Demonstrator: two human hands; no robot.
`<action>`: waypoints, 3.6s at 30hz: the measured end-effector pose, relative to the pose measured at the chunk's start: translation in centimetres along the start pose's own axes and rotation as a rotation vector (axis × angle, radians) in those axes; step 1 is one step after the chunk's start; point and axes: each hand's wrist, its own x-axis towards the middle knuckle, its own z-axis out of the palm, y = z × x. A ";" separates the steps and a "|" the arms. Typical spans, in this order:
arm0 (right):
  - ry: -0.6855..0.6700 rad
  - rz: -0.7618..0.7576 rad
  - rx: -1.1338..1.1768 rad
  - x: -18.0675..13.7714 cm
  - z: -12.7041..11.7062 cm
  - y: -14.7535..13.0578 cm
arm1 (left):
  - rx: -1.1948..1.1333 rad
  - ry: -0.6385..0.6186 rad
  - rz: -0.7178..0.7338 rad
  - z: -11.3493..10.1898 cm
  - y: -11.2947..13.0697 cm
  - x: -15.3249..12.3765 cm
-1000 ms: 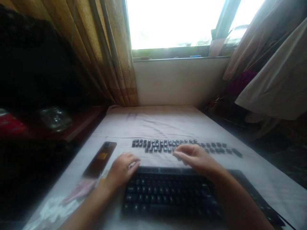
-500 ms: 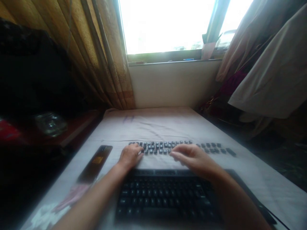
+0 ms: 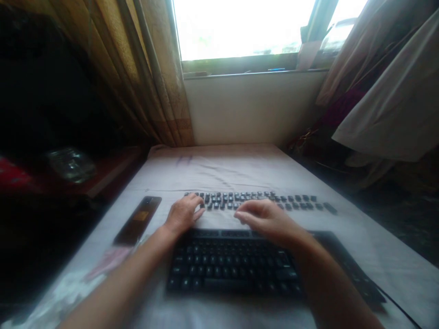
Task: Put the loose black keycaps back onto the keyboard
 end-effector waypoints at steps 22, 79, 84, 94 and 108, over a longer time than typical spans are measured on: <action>-0.077 -0.262 -0.197 0.8 8.0 -0.3 | -0.470 0.182 -0.015 0.2 2.1 -9.3; -0.056 -0.054 -0.268 0.2 10.2 1.4 | 0.038 0.355 0.389 1.2 2.0 -13.0; -0.035 -0.082 -0.295 0.2 10.5 1.7 | 0.025 0.357 0.385 1.3 2.1 -13.0; -0.050 -0.034 -0.312 0.4 10.3 1.5 | 0.009 0.355 0.373 1.4 2.4 -13.1; -0.061 0.127 -0.378 0.8 10.1 0.7 | 0.027 0.319 0.372 1.4 2.3 -13.1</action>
